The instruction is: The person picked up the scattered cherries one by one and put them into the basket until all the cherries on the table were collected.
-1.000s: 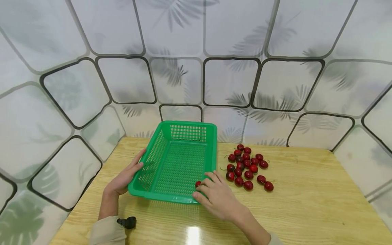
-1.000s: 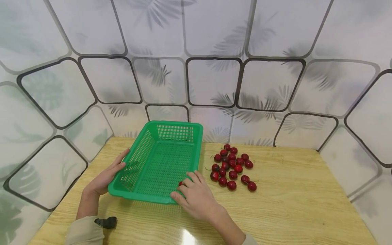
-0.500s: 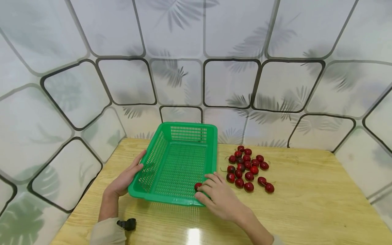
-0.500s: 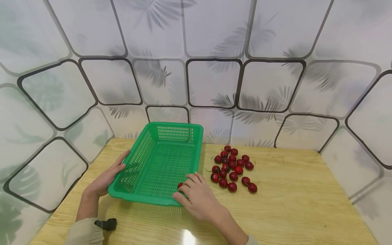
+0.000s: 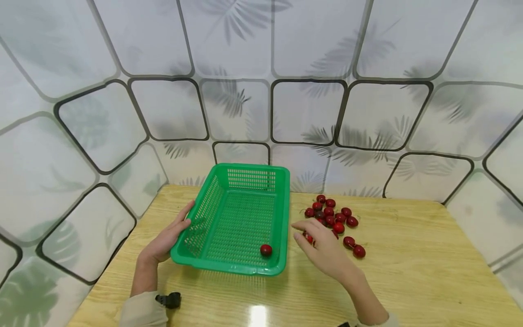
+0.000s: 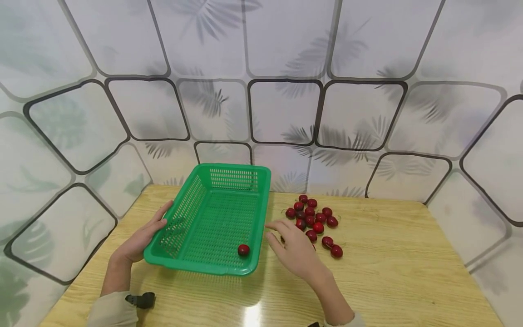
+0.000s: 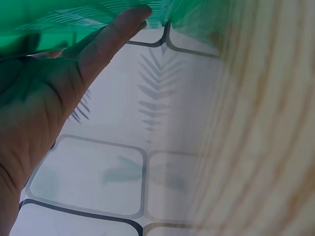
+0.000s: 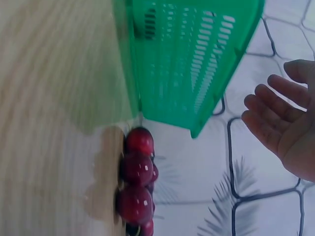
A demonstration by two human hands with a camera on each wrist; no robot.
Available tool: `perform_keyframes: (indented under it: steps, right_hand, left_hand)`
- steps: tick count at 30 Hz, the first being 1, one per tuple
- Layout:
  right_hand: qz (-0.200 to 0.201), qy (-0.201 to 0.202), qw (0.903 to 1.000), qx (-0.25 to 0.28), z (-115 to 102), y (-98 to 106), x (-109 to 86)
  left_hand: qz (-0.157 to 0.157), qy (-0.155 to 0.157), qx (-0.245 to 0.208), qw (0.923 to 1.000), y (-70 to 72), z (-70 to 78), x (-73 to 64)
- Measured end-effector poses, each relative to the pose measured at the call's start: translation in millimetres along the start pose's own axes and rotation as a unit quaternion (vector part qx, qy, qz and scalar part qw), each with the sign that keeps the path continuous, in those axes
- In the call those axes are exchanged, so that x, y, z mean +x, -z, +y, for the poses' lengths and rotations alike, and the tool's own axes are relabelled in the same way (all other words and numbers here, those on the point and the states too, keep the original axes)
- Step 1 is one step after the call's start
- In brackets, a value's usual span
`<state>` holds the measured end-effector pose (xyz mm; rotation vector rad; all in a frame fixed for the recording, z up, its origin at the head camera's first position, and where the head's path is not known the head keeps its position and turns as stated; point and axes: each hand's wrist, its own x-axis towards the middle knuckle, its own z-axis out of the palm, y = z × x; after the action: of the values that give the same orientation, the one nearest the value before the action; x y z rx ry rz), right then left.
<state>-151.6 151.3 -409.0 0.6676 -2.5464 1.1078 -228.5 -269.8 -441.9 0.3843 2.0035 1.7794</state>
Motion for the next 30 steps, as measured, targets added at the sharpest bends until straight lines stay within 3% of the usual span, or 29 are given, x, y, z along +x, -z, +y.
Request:
perform_keyframes:
  steps: [9,15,21,30]
  right_hand:
    - [0.059,-0.001,0.9979,-0.028,24,36,-6.1]
    - [0.073,-0.053,0.9941,-0.061,33,58,-12.7]
    - [0.038,-0.135,0.9836,-0.113,46,75,-15.4]
    - [-0.028,-0.201,0.9685,-0.144,73,82,-32.5]
  left_hand:
    - [0.0,-0.006,0.0,1.0,-1.6,-0.6,-1.6]
    - [0.003,-0.009,0.003,1.0,-2.1,-0.5,-1.3]
    - [0.003,-0.013,-0.002,0.9999,-1.6,0.1,1.5]
    - [0.007,-0.02,0.017,0.9996,-0.7,-2.0,-0.2]
